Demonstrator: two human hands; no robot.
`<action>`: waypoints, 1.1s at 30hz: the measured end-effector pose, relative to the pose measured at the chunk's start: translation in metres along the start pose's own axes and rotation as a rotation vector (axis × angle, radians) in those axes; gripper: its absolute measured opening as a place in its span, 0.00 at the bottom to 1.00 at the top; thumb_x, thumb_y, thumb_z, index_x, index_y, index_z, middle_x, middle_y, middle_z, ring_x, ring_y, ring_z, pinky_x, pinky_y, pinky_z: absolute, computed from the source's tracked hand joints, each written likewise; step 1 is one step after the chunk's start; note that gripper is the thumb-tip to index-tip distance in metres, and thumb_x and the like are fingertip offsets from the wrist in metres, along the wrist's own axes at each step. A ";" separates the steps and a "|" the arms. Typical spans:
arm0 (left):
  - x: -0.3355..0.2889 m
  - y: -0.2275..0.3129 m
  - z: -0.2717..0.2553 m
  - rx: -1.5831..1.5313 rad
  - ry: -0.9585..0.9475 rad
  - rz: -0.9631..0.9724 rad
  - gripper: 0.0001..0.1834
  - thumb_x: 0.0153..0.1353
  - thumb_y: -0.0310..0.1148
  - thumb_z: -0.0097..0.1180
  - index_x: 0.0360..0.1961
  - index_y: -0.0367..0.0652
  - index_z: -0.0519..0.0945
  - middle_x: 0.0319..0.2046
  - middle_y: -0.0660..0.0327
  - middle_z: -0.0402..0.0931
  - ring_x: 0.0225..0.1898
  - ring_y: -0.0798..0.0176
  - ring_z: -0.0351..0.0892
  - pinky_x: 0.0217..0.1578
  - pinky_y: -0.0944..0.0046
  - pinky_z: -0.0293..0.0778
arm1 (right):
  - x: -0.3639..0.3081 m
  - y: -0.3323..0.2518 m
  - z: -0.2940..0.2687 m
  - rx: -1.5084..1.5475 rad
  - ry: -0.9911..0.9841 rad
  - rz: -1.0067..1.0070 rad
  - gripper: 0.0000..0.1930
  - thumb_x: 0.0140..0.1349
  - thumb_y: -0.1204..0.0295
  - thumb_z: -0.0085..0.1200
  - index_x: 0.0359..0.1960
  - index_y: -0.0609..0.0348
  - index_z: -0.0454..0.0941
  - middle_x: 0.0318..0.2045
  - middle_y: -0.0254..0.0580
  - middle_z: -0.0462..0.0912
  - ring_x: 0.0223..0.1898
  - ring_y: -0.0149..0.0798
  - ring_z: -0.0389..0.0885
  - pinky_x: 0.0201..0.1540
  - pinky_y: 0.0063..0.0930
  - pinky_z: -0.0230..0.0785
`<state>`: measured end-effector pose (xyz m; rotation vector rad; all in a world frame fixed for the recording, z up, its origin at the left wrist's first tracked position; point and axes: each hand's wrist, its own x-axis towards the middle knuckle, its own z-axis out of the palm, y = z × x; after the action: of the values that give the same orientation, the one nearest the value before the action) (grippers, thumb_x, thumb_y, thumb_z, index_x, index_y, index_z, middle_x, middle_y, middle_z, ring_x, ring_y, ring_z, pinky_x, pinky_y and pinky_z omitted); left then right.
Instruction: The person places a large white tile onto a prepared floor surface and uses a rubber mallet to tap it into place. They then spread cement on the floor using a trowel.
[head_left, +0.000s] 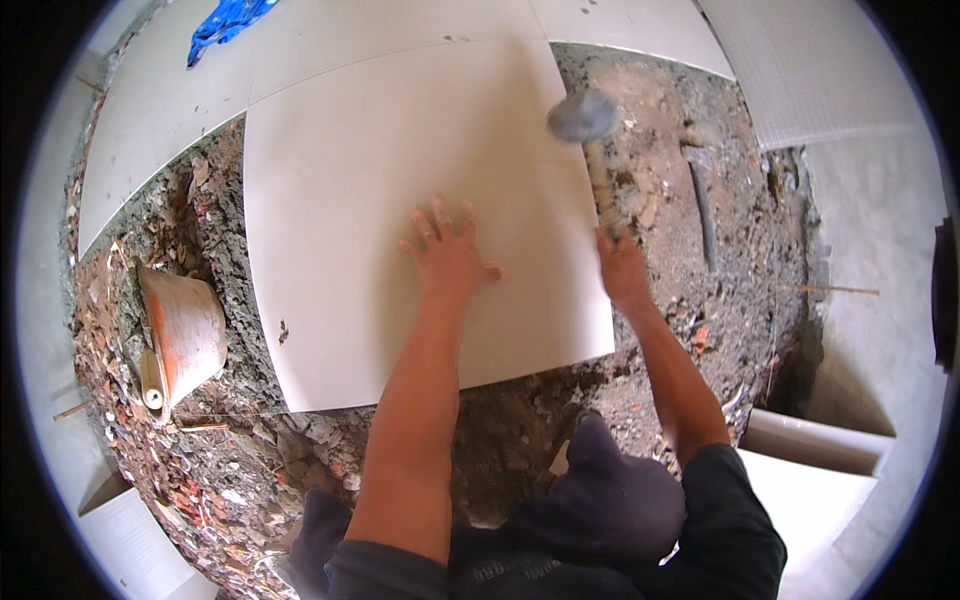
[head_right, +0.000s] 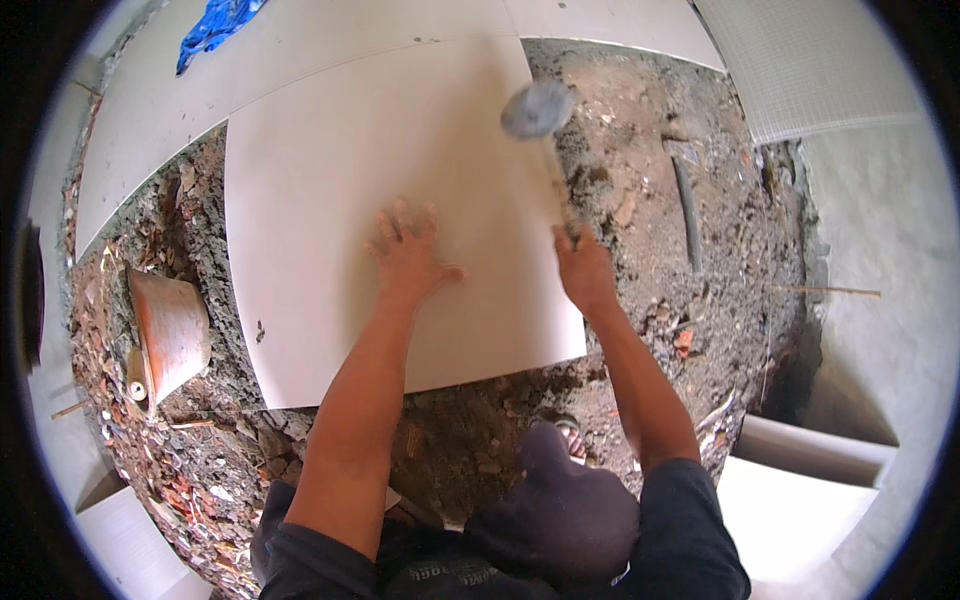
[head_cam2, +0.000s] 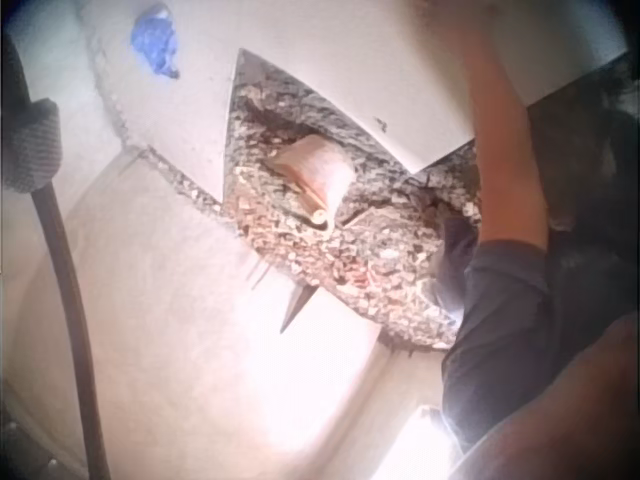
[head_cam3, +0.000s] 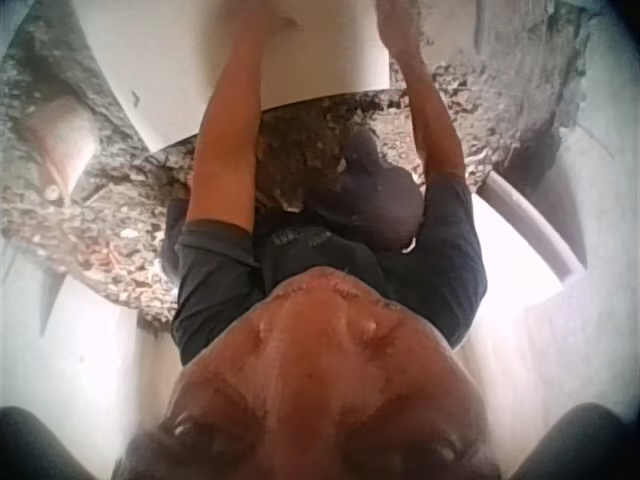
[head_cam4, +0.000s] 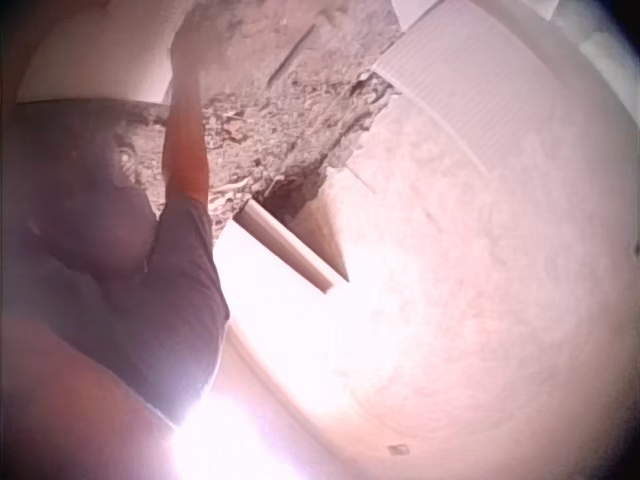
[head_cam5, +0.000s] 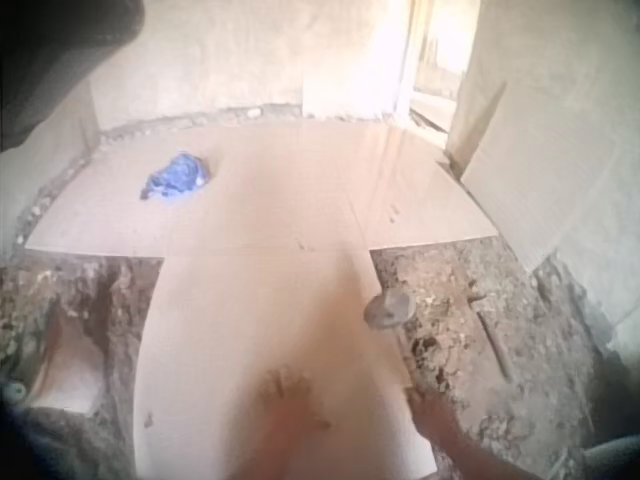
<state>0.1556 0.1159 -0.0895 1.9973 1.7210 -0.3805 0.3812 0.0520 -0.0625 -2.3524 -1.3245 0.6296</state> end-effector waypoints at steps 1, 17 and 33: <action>0.003 0.000 -0.002 0.001 0.004 -0.004 0.64 0.38 0.63 0.70 0.74 0.62 0.48 0.75 0.51 0.31 0.74 0.37 0.30 0.64 0.27 0.44 | 0.002 -0.003 -0.001 0.143 0.132 -0.115 0.16 0.67 0.63 0.52 0.43 0.67 0.72 0.28 0.63 0.81 0.32 0.66 0.79 0.33 0.47 0.71; 0.034 -0.008 -0.016 0.049 0.010 0.030 0.63 0.38 0.65 0.69 0.74 0.64 0.47 0.75 0.53 0.32 0.74 0.40 0.30 0.65 0.27 0.44 | 0.067 -0.080 0.031 -0.267 -0.120 -0.215 0.19 0.70 0.58 0.46 0.38 0.67 0.70 0.28 0.65 0.80 0.32 0.65 0.81 0.30 0.49 0.70; 0.055 -0.013 -0.032 0.063 0.002 0.058 0.65 0.38 0.64 0.70 0.74 0.62 0.45 0.75 0.54 0.31 0.74 0.37 0.29 0.62 0.23 0.46 | 0.095 -0.103 0.065 0.219 0.211 -0.356 0.24 0.68 0.52 0.45 0.42 0.68 0.71 0.27 0.66 0.80 0.32 0.69 0.79 0.33 0.55 0.70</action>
<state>0.1495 0.1803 -0.0921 2.0878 1.6669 -0.4174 0.3167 0.1908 -0.0824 -1.8886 -1.4466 0.3829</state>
